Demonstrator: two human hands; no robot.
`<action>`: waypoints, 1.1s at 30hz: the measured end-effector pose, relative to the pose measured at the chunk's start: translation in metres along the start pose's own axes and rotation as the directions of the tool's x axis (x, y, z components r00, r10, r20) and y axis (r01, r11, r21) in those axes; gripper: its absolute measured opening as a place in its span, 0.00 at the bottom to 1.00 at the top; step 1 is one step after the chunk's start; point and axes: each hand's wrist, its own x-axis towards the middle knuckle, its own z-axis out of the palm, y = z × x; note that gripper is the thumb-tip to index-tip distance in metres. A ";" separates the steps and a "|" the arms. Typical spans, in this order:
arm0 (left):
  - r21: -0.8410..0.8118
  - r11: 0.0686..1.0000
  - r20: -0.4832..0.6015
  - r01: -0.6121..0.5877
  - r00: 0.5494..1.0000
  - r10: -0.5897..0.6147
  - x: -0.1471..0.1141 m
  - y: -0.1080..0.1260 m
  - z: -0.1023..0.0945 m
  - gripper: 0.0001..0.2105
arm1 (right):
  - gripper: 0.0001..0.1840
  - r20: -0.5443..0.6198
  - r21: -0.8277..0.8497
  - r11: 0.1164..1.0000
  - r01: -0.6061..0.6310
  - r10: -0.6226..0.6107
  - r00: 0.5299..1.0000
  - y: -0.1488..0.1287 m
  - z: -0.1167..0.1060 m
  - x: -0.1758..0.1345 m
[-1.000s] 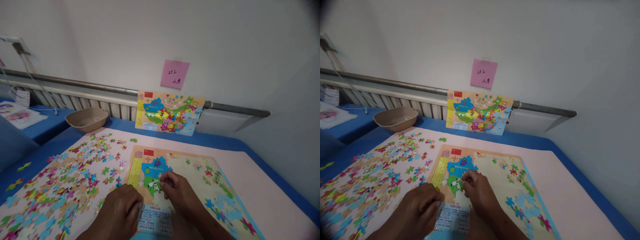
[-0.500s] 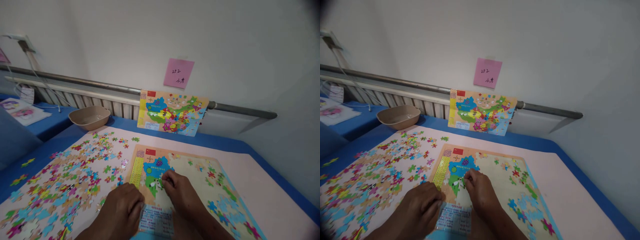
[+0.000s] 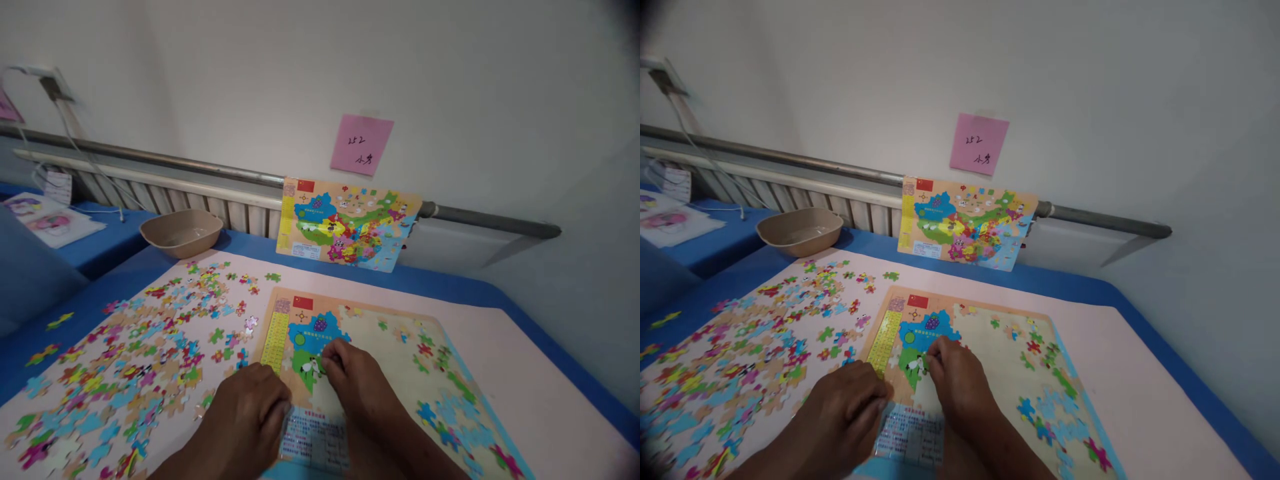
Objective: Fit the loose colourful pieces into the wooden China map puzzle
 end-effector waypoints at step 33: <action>0.063 0.998 0.034 0.003 0.999 -0.006 0.001 0.000 0.000 0.09 | 0.08 0.014 0.017 0.997 0.078 -0.078 0.997 0.005 -0.007 -0.001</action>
